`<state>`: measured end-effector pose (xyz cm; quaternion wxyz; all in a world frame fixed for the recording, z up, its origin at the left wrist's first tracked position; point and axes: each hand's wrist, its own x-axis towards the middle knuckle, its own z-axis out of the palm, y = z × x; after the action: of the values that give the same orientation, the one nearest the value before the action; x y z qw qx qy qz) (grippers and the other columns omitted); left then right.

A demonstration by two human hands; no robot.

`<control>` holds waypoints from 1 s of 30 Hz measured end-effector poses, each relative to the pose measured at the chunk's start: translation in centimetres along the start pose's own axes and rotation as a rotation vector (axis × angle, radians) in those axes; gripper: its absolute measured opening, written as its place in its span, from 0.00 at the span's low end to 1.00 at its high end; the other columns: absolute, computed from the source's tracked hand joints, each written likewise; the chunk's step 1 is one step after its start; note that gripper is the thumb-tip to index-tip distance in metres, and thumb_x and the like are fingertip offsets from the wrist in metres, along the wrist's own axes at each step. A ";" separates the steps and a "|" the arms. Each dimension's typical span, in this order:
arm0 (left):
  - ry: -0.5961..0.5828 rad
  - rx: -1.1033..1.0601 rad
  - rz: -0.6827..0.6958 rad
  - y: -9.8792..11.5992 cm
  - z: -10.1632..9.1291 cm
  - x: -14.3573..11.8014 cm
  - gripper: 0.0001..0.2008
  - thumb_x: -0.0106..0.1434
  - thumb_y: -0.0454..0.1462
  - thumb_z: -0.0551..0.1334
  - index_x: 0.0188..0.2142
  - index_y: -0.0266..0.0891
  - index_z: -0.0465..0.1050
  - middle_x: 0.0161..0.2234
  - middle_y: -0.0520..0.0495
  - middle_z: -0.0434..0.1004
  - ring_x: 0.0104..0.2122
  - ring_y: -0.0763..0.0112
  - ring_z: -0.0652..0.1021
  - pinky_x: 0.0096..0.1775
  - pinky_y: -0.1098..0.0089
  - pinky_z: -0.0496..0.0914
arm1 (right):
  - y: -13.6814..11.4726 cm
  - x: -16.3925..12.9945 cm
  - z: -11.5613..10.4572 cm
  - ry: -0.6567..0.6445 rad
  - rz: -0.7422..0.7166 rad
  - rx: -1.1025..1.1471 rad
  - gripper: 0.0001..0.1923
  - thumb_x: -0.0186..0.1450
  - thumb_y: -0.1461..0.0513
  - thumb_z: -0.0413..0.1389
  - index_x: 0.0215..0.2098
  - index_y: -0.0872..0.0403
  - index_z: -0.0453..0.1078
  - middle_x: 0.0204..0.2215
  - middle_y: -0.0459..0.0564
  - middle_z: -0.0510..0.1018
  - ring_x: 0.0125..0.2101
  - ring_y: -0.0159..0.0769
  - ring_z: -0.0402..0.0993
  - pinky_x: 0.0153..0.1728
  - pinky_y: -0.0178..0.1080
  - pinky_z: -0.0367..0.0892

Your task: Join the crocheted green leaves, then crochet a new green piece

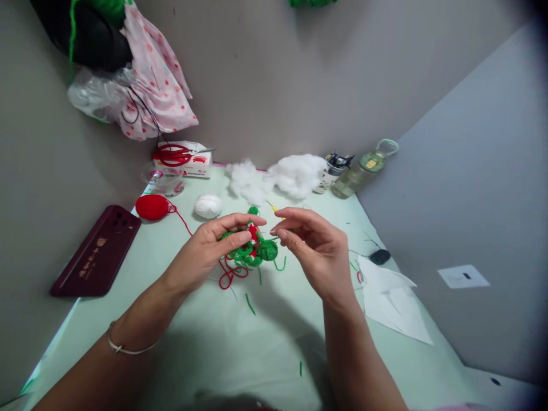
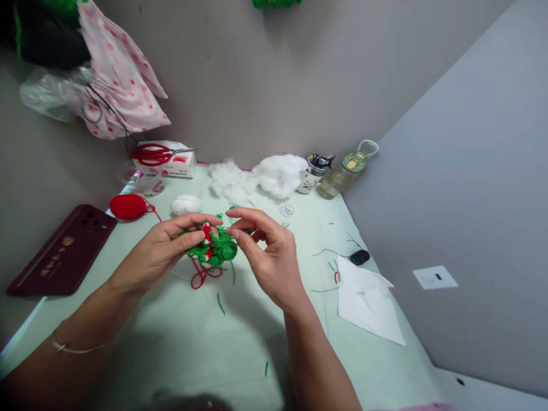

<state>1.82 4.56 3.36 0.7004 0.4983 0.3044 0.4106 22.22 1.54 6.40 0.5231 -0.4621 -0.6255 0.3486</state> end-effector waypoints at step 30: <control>-0.034 -0.086 0.023 -0.1 0.6 -0.1 0.06 0.67 0.39 0.68 0.43 0.44 0.79 0.35 0.52 0.78 0.34 0.75 0.76 0.36 0.76 0.71 | 1.1 0.3 1.0 -0.030 -0.144 -0.100 0.07 0.67 0.64 0.64 0.36 0.45 0.83 0.32 0.47 0.76 0.36 0.35 0.73 0.37 0.39 0.72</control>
<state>2.35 4.20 3.44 0.7215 0.4780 0.2684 0.4229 21.52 2.27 5.28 0.5137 -0.4359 -0.6816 0.2854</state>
